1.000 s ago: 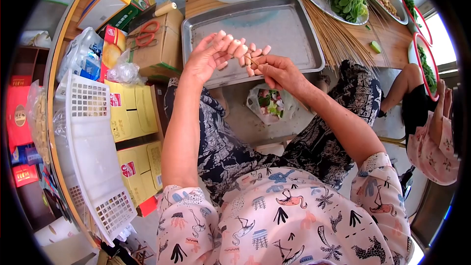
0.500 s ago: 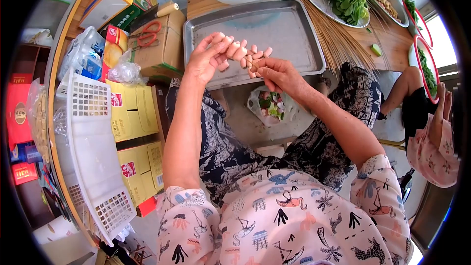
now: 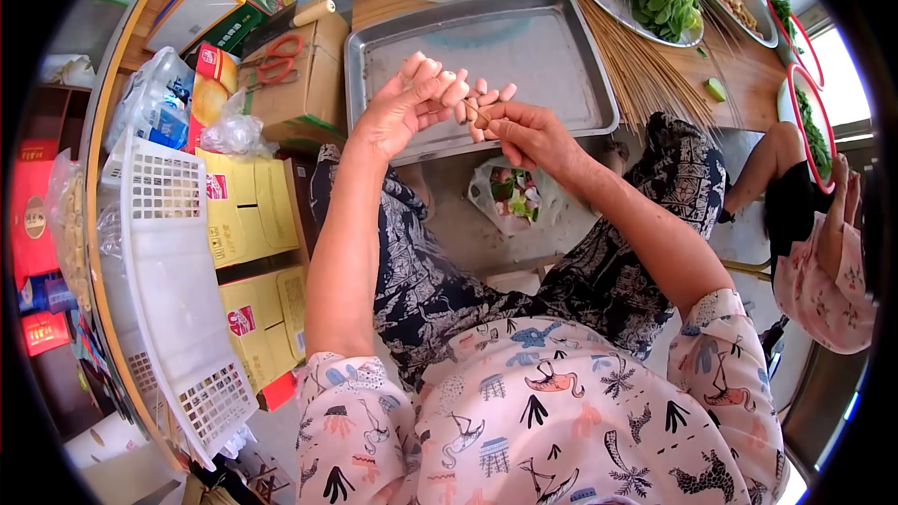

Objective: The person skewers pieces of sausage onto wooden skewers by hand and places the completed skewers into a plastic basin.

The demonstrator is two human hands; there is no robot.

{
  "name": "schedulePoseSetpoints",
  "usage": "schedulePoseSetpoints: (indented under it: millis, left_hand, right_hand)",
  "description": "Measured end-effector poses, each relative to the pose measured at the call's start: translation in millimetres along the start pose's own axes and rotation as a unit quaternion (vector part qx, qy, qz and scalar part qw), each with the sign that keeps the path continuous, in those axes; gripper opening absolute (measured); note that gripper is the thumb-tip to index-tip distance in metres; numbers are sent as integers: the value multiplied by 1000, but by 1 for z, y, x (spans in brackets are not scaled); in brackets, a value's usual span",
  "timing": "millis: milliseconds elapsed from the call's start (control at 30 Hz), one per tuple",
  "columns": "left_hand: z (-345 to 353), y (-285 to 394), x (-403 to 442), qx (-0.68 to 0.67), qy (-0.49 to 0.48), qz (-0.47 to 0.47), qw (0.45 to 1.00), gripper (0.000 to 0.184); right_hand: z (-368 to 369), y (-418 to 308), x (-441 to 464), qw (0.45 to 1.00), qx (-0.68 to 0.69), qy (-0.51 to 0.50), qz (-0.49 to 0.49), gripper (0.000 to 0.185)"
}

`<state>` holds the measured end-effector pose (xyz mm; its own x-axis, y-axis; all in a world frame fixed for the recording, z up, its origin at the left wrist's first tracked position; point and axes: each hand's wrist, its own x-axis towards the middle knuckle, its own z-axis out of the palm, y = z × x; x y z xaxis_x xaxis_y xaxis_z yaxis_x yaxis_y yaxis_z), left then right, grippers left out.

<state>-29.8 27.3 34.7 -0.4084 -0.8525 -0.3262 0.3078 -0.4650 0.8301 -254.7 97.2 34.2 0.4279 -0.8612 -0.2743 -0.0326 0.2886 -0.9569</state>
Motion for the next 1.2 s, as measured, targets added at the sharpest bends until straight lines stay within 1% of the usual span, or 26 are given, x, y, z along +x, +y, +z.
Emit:
schedulePoseSetpoints:
  millis: [33, 100, 167, 233, 367, 467, 533, 567, 667, 733, 767, 833, 967, 1033, 1200]
  left_hand:
    - [0, -2, -1, 19, -15, 12, 1000, 48]
    - [-3, -4, 1, 21, -13, 14, 1000, 48]
    - [-6, -5, 3, 24, -11, 17, 1000, 48]
    - [-6, -4, 4, 20, 2, 13, 1000, 49]
    - [-6, -2, 2, 18, -1, 12, 1000, 48]
    - [0, -3, 0, -12, -1, 8, 1000, 49]
    - [8, -2, -4, 25, -17, -44, 999, 50]
    - [9, -4, -3, 26, -19, -46, 998, 50]
    - [10, -8, -1, 43, -35, -40, 998, 51]
    - [13, -5, -4, 28, -35, -17, 999, 47]
    - [13, -5, -3, 29, -36, -16, 999, 47]
    - [13, -7, -2, 18, -22, -12, 1000, 43]
    - [12, -7, -1, 4, -25, -16, 1000, 41]
    - [14, -6, -1, -16, -34, 19, 999, 40]
    - [20, -6, -4, -10, -15, 41, 999, 38]
  right_hand:
    - [1, 1, 0, 1000, -5, 1, -2, 21]
    - [0, 3, 2, 1000, -11, 1, -5, 22]
    - [0, 6, 4, 1000, 11, -9, -18, 22]
    - [0, 9, 5, 1000, 12, -10, -22, 22]
    - [-1, 9, 5, 1000, 7, -9, -26, 23]
    - [-2, 6, 3, 1000, 6, 3, -15, 23]
    - [-1, 4, 3, 999, 24, 15, -24, 20]
    - [-1, 4, 3, 998, 41, 24, -34, 17]
    - [2, 5, 5, 998, 57, 27, -25, 17]
    - [1, 6, 5, 999, 44, 21, -25, 19]
    - [1, 5, 5, 999, 30, 14, -25, 22]
    - [1, 5, 5, 999, 28, 12, -26, 21]
    - [1, 2, 5, 999, 31, 2, -30, 20]
    - [3, 1, 6, 999, 31, 7, -36, 20]
    - [1, 6, 10, 998, 20, 21, -49, 20]
